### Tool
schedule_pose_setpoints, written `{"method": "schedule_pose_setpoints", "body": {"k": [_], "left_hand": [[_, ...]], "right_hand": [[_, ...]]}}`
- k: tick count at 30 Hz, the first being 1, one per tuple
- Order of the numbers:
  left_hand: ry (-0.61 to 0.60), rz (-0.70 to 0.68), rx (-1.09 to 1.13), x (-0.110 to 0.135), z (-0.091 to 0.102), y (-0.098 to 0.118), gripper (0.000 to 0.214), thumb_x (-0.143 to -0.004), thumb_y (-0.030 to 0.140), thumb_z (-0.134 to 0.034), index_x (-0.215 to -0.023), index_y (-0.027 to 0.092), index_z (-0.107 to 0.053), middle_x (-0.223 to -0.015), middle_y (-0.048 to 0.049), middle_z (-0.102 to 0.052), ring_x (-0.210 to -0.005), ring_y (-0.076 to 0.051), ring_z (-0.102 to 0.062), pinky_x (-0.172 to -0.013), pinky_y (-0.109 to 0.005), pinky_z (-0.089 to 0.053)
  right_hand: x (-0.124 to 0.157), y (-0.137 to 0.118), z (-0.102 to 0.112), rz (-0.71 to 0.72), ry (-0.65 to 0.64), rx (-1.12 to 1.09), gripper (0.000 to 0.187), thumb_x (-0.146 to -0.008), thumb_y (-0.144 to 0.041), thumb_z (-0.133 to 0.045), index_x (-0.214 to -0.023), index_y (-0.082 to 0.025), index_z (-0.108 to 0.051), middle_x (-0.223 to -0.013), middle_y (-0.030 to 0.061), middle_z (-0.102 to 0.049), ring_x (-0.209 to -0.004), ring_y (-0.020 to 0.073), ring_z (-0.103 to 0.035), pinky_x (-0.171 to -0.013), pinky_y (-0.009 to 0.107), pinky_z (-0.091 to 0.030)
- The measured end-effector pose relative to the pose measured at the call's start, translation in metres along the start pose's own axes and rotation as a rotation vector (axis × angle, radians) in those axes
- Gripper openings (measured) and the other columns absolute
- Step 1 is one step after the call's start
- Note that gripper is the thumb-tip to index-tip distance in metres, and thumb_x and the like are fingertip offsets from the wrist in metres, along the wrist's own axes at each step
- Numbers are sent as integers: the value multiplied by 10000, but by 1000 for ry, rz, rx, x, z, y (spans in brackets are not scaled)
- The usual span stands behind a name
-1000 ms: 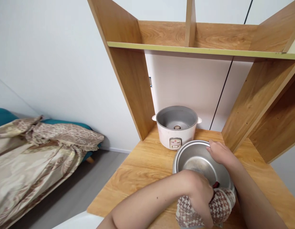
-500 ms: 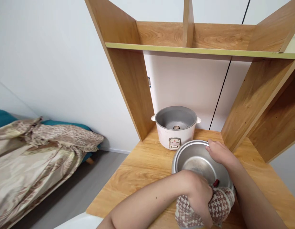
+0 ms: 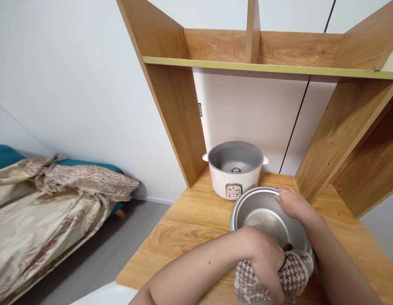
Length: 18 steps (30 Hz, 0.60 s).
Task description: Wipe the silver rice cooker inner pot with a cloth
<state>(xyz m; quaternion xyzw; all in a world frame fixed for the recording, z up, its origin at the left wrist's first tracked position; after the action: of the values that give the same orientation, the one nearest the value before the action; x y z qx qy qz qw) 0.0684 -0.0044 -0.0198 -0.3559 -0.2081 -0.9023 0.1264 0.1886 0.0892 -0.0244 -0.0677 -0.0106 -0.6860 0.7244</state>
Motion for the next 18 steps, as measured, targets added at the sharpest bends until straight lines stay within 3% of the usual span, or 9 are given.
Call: {"method": "schedule_pose_setpoints", "body": {"k": [7, 11, 18], "left_hand": [[-4, 2, 23, 1, 1, 2, 819, -695, 604, -645, -1238, -7, -686, -1038, -227, -763, -835, -314, -725, -736, -375, -556], [-11, 1, 27, 2, 0, 4, 743, -726, 555, -640, -1249, 30, -693, -1068, -208, -768, -905, -319, -731, -786, -373, -556], [-49, -6, 3, 7, 2, 8, 695, -772, 533, -620, -1207, -2, -710, -1041, -221, -770, -868, -286, -736, -735, -322, -551]], "right_hand": [[-1, 2, -1, -7, 4, -5, 302, -1031, -329, -369, -1126, -151, -594, -1148, 193, -720, -1049, 297, -681, -781, 355, -420], [0, 1, 0, -6, 5, -5, 307, -1031, -328, -365, -1132, -151, -595, -1150, 191, -721, -1053, 295, -681, -790, 356, -421], [0, -1, 1, -1, 4, -4, 303, -1030, -320, -374, -1144, -147, -595, -1163, 197, -721, -1057, 293, -684, -791, 352, -425]]}}
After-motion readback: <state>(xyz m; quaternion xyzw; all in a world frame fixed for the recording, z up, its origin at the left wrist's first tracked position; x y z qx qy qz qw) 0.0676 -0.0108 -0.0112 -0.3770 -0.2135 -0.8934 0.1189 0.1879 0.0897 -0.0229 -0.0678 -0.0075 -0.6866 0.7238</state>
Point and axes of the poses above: each hand's wrist, its own x-axis away from the middle knuckle, its own z-axis out of the back of the hand, y = z × x, the point moved 5 cm from there along -x, towards the middle knuckle
